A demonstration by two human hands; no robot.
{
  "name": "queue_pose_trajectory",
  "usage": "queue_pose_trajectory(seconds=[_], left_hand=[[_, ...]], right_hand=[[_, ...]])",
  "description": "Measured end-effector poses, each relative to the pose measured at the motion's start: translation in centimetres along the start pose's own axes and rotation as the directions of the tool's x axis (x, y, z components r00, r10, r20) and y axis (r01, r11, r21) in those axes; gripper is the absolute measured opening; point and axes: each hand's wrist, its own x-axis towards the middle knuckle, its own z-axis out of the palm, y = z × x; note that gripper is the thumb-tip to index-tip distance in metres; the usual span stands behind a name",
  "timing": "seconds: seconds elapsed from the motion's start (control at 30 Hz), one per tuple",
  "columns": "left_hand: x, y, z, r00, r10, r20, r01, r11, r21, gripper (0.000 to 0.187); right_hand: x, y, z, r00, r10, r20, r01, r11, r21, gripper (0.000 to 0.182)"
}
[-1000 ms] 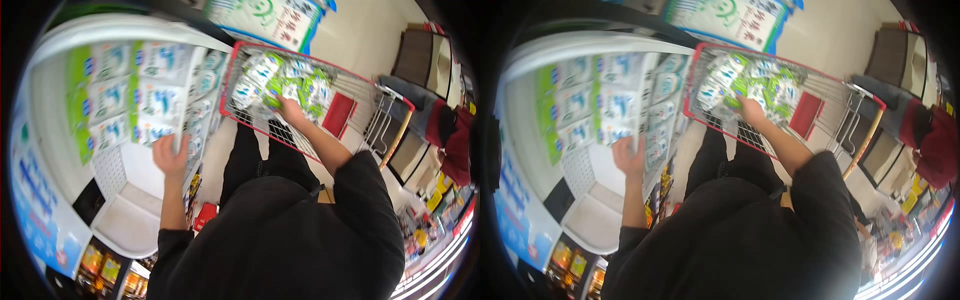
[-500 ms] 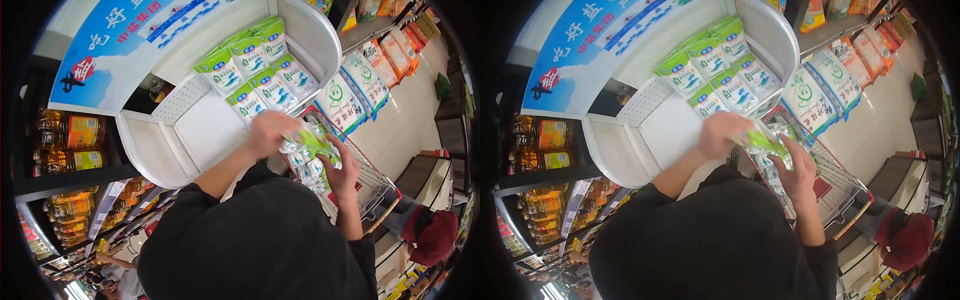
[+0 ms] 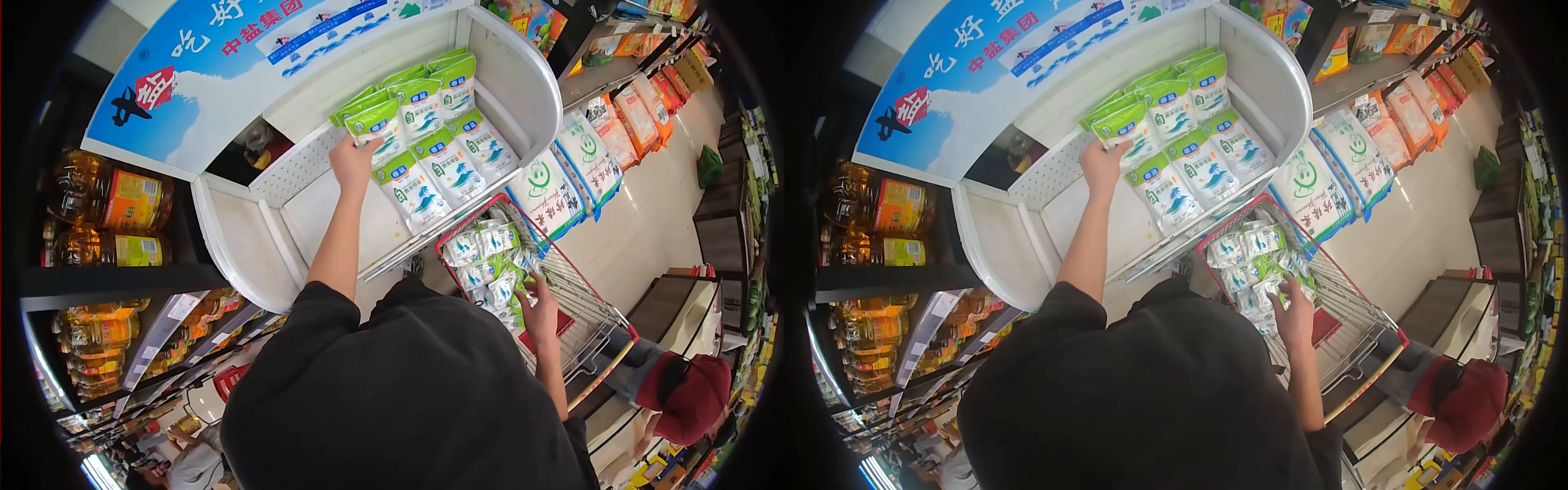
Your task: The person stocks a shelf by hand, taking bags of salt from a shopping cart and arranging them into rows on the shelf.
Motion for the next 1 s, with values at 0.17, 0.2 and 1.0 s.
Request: queue_pose_trajectory(seconds=[0.17,0.2,1.0], left_hand=[[-1.0,1.7,-0.6,0.997,-0.014,-0.079,0.032,0.972,0.234,0.035],[-0.9,1.5,-0.5,0.996,-0.007,-0.084,0.027,0.972,0.233,0.035],[-2.0,1.5,-2.2,1.000,0.004,-0.012,0.004,0.808,0.589,0.063]], right_hand=[[-2.2,3.2,1.5,0.998,0.064,-0.016,-0.064,0.998,0.008,0.055],[-2.1,3.7,1.8,0.998,0.056,-0.017,-0.056,0.998,-0.010,0.054],[-2.1,3.8,3.3,0.990,0.048,0.134,-0.047,0.999,-0.012,0.039]])
